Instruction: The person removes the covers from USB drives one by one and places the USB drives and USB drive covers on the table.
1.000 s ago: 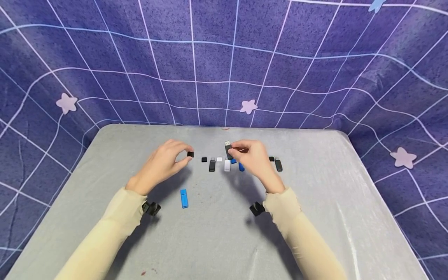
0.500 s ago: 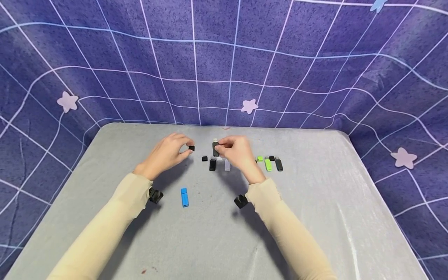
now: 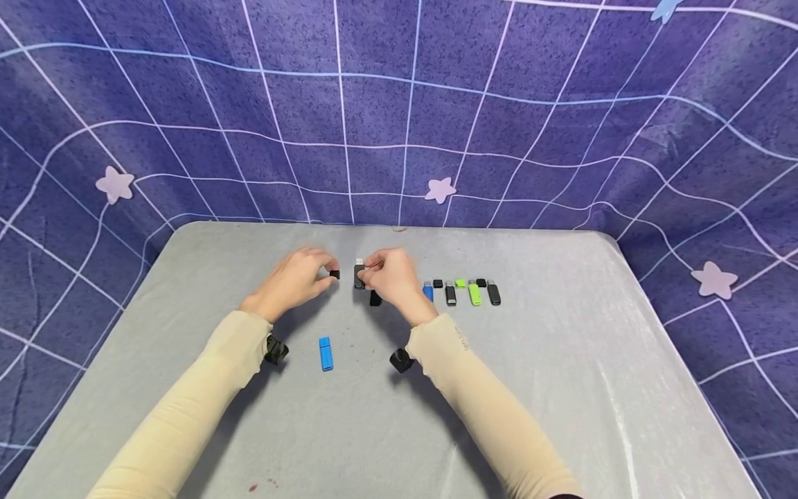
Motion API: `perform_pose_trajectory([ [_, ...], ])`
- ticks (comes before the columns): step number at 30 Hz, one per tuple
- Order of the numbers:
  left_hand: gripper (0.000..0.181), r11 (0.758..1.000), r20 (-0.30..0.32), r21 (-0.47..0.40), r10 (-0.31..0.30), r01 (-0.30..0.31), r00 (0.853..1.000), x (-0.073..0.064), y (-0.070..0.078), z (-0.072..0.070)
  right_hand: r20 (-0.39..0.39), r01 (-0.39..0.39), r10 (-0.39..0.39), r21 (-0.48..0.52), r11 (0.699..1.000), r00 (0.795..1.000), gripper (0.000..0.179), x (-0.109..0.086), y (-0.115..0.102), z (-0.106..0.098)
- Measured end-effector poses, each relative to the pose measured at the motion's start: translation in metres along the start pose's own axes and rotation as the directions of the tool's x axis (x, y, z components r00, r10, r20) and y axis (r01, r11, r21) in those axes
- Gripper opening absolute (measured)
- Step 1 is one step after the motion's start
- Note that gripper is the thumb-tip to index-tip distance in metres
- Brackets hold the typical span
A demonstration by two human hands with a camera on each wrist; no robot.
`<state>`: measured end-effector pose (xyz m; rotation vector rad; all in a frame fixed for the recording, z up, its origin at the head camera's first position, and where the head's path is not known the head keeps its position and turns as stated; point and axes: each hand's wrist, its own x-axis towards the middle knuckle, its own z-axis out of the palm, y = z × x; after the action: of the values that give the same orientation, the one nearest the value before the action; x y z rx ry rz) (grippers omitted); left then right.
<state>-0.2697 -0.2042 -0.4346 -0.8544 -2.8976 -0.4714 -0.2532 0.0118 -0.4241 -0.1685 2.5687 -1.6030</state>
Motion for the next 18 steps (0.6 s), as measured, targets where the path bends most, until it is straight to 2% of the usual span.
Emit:
perform_pose_trajectory([
  [9, 0.019, 1.0, 0.027, 0.018, -0.011, 0.01, 1.0, -0.008, -0.01, 0.01, 0.027, -0.077, 0.078, -0.033, 0.996, 0.997, 0.009, 0.002, 0.0, 0.023],
  [14, 0.018, 1.0, 0.024, 0.003, -0.018, 0.018, 1.0, -0.011, -0.012, 0.012, 0.024, -0.086, 0.088, -0.067, 0.994, 0.996, 0.009, 0.003, 0.002, 0.029],
  [18, 0.019, 0.999, 0.047, -0.005, -0.054, 0.054, 0.997, -0.013, -0.013, 0.015, 0.028, -0.089, 0.092, -0.088, 0.992, 0.995, 0.009, 0.002, 0.002, 0.032],
])
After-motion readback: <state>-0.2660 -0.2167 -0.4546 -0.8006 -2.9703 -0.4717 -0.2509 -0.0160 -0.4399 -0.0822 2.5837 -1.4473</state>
